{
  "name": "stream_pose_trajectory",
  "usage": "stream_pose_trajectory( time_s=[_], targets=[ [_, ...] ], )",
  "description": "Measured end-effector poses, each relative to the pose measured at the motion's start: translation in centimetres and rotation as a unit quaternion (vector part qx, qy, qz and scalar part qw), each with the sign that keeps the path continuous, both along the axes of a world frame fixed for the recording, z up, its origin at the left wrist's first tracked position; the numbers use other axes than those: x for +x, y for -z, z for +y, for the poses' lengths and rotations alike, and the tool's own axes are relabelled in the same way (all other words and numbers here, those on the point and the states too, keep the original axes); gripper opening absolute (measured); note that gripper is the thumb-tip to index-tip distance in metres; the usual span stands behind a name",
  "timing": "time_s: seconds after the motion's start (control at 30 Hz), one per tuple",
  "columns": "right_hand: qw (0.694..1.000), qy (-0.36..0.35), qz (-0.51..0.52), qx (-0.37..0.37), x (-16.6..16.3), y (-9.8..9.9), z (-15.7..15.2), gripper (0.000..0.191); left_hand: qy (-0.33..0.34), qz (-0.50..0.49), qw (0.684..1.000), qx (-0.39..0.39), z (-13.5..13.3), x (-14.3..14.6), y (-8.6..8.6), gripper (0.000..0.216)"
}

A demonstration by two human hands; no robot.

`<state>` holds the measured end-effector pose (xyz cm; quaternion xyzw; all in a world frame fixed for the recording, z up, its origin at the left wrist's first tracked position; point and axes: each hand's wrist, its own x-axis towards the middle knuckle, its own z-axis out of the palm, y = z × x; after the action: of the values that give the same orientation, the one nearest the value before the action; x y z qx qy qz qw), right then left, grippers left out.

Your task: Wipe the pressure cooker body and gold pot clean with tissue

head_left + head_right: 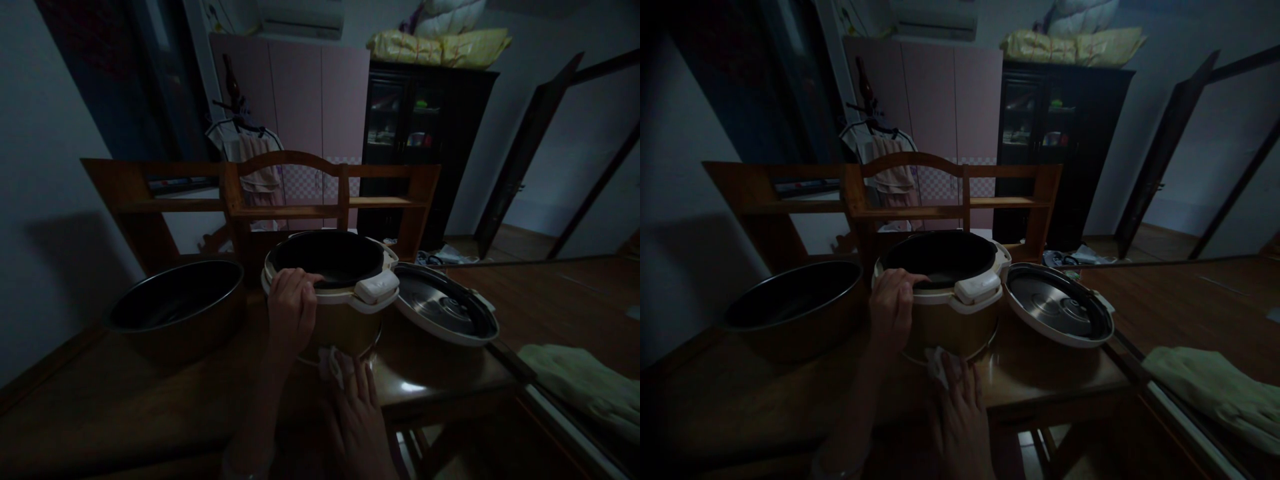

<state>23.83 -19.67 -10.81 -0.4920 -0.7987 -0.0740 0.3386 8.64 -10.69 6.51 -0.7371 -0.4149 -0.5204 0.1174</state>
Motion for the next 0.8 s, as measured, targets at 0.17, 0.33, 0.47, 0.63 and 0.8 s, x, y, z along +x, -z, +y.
stream_pose_trajectory(
  time_s=[0.17, 0.33, 0.47, 0.63, 0.8],
  targets=[
    [1.0, 0.018, 0.011, -0.013, 1.3, 0.5, -0.1, 0.072, -0.001, -0.002, 1.0, 0.0, 0.1, 0.0, 0.1, 0.039],
    [0.992, 0.072, 0.098, -0.042, 2.2, -0.1, -0.1, 0.071, -0.005, 0.002, 1.0, 0.011, 0.1, 0.0, 0.0, 0.036],
    [0.98, 0.055, 0.184, -0.06, 2.8, -1.7, 0.7, 0.072, -0.023, 0.0, 0.999, 0.025, 0.4, 0.2, 0.1, 0.028],
    [0.967, 0.029, 0.242, -0.07, 2.7, -2.6, 3.2, 0.085, -0.051, -0.019, 0.997, 0.06, 0.9, 0.8, 0.4, 0.024],
    [0.967, 0.04, 0.248, -0.047, 2.4, -1.8, 4.6, 0.093, -0.091, -0.025, 0.992, 0.083, 1.4, 1.3, 0.8, 0.022]
  ],
)
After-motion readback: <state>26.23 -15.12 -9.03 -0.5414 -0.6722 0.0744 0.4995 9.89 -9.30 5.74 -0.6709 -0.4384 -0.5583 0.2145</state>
